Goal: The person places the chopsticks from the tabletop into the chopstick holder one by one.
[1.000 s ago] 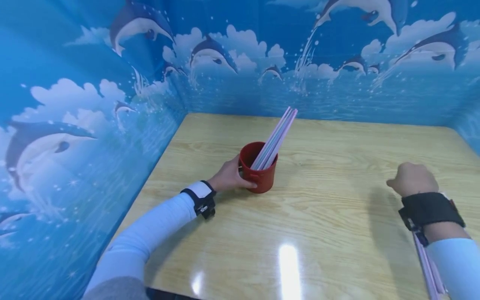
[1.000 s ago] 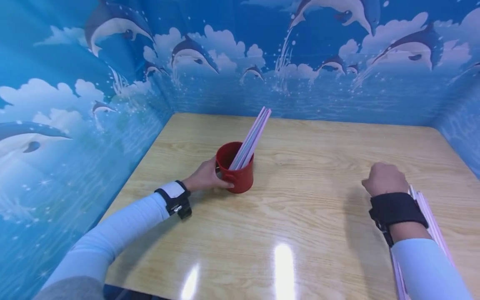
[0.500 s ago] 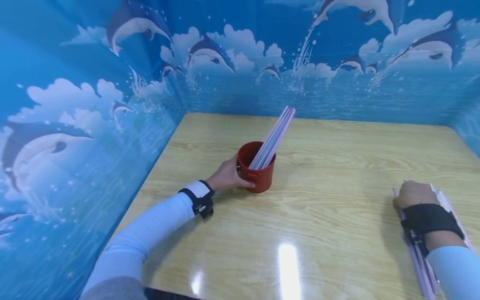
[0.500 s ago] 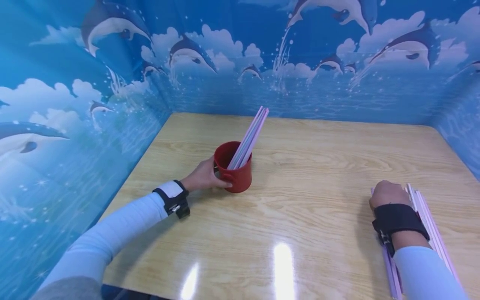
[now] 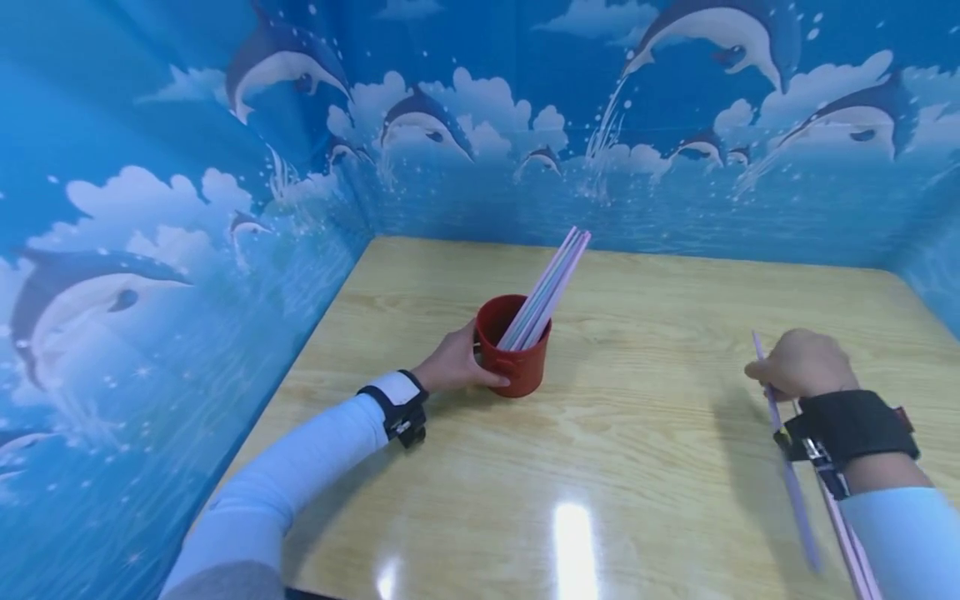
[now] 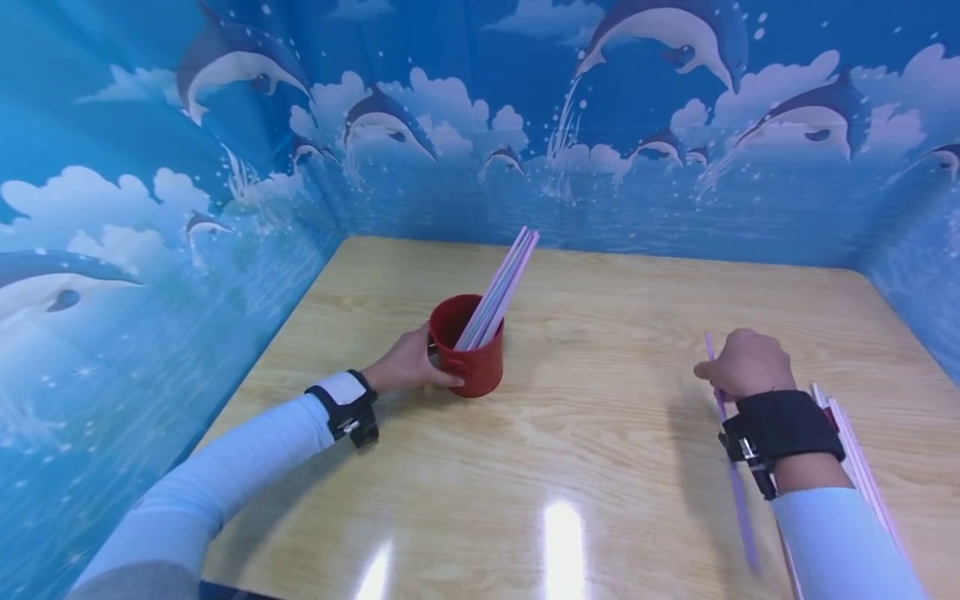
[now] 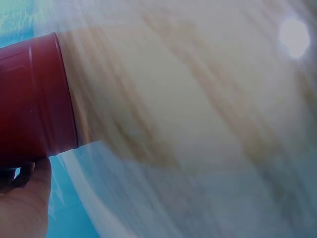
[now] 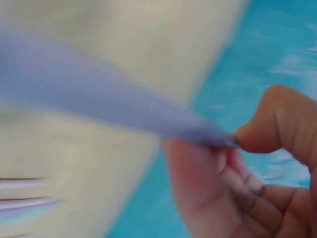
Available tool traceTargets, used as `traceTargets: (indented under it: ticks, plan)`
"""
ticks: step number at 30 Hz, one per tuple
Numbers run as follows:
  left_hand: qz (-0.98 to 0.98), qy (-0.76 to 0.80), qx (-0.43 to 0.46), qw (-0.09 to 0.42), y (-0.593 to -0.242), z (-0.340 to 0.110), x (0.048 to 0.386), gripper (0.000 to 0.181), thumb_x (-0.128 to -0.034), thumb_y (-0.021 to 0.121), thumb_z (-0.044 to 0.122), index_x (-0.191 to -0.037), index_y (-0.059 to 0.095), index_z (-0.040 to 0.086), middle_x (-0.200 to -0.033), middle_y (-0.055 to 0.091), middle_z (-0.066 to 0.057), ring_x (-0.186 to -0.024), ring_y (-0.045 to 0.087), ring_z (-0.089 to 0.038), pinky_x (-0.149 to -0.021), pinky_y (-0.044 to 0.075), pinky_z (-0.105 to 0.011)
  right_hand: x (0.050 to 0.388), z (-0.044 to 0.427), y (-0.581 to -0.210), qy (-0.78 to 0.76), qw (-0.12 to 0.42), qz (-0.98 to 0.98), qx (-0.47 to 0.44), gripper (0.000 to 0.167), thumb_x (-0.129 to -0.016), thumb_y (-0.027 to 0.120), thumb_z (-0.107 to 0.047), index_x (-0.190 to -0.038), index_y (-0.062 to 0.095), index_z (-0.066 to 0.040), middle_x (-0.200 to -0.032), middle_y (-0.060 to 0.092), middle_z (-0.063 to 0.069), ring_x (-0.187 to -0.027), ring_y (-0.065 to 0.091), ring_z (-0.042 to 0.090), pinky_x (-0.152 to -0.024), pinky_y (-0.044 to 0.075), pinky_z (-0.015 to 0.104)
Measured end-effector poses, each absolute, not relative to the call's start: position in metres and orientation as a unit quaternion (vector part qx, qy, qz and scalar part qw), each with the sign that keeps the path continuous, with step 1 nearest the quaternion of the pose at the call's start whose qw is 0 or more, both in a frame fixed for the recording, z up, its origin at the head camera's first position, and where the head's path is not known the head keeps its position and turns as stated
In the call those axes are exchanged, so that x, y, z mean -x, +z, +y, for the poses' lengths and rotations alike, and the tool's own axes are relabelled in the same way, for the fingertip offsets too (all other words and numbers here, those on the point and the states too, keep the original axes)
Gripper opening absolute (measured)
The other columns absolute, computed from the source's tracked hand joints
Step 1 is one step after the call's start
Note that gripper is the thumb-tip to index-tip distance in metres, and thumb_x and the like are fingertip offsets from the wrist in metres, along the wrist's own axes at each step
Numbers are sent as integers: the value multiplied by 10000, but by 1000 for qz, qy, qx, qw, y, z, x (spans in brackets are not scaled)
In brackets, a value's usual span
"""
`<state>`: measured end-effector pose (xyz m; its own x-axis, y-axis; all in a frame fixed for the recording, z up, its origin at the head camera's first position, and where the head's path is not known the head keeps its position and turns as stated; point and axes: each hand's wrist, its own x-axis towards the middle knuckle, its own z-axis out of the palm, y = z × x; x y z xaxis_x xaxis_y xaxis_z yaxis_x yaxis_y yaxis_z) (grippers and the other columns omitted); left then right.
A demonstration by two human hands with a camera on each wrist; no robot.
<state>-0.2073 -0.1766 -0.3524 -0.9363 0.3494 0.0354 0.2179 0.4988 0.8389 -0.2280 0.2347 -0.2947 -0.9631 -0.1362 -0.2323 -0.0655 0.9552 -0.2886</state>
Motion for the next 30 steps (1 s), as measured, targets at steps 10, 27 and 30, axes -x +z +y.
traceTargets:
  ticks: [10,27,30]
  plan:
    - [863,479,-148,68,-349,-177,205,893,-561,769,180,-1285,247,214,-1285,393,3,-1154,388,-153,-944,368,-378,209,132,-167,-438,-248,845,183,35,-772,551,-101,-798,553,-76,-623,581,-180,-542,578,-11,-535,471,111]
    - [860,475,-177,58,-355,-175,203,881,-571,762,179,-1290,253,162,-1265,413,-14,-1147,409,-174,-944,372,-347,215,14,-237,-643,-239,688,237,33,-737,533,36,-752,503,38,-747,612,226,-632,603,81,-609,514,200]
    - [856,478,-187,59,-356,-175,203,878,-577,758,172,-1292,248,146,-1271,406,-30,-1149,412,-183,-938,379,-330,222,15,-266,-616,-196,738,193,83,-740,549,-29,-777,510,35,-750,621,187,-621,592,47,-588,507,172]
